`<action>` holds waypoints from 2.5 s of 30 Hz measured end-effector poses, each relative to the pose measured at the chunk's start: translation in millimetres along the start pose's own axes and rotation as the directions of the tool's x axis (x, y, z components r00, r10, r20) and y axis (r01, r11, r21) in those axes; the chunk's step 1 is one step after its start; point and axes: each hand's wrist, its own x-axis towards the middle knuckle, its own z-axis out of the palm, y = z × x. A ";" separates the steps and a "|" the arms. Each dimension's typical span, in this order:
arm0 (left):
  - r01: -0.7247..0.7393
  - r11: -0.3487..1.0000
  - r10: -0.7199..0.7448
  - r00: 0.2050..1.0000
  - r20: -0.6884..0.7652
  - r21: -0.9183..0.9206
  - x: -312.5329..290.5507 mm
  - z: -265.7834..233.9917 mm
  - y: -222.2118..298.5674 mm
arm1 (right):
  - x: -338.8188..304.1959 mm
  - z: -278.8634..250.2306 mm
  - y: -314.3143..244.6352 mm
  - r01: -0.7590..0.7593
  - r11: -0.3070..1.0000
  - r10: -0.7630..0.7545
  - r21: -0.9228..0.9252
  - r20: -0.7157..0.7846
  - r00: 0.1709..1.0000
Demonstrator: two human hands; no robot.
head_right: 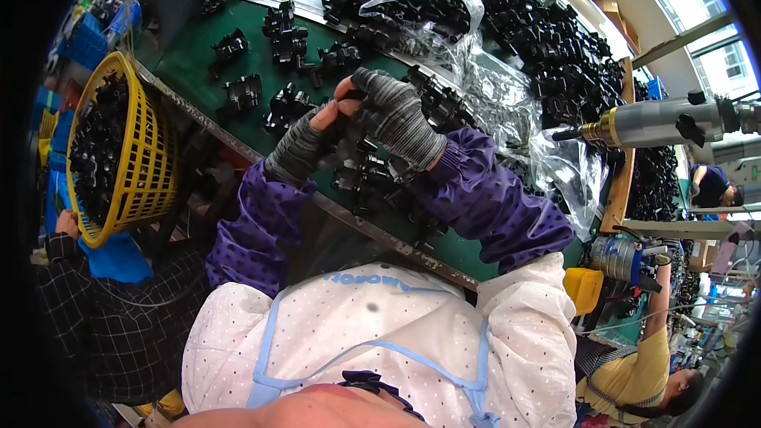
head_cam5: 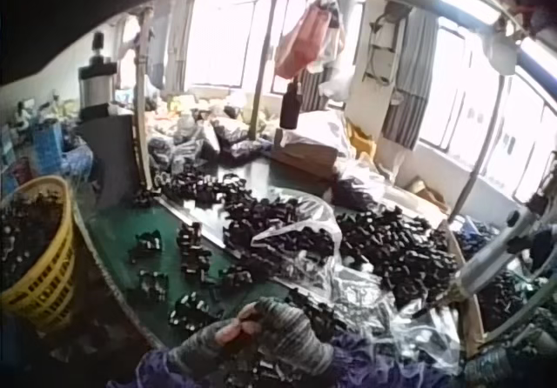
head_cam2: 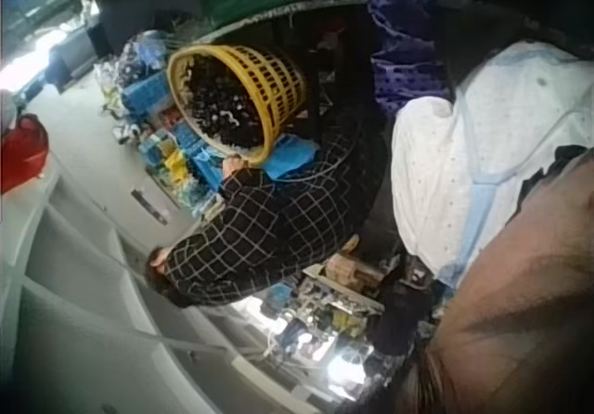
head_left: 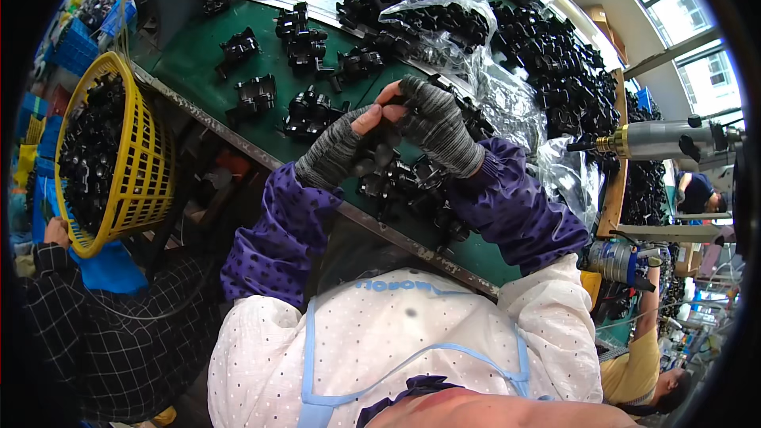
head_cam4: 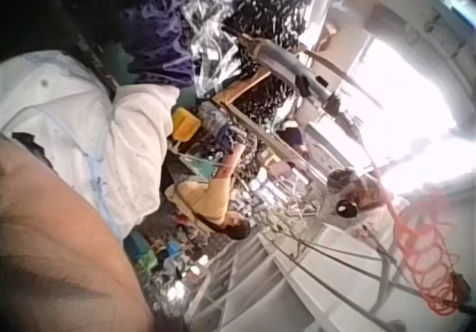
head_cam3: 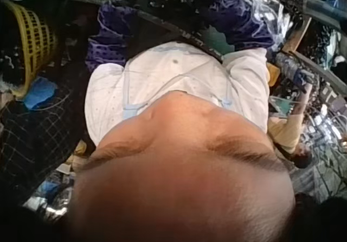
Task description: Assembling small black plastic components using an overhead electric screwdriver at a factory workstation.
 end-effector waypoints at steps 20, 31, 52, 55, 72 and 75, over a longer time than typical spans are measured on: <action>-0.224 0.686 0.628 0.663 -0.407 0.693 -19.4 7.3 -19.9 | 25.0 6.7 17.2 0.058 0.850 0.098 -0.523 0.266 0.959; -0.128 0.949 -0.036 0.864 -0.502 -0.289 -5.8 -21.3 10.3 | 52.2 27.3 22.4 0.089 0.833 0.011 -0.546 0.177 0.984; 0.123 0.923 0.088 0.856 -0.509 0.366 -45.2 -10.4 5.7 | 24.2 41.4 -6.6 0.479 0.243 -0.258 -0.843 0.420 0.870; 0.101 0.896 0.129 0.873 -0.470 0.433 -45.1 -15.1 -4.6 | 21.0 42.3 -7.5 0.271 0.498 0.003 -0.824 0.314 0.949; 0.160 0.703 0.232 0.870 -0.436 0.693 -39.1 -2.7 -17.0 | 1.5 37.0 73.1 -0.007 0.970 0.072 -0.244 0.261 0.963; 0.159 0.435 0.372 0.864 -0.338 0.886 -46.3 -19.1 -26.8 | 15.2 26.3 14.4 0.124 0.674 0.244 -0.728 0.378 0.893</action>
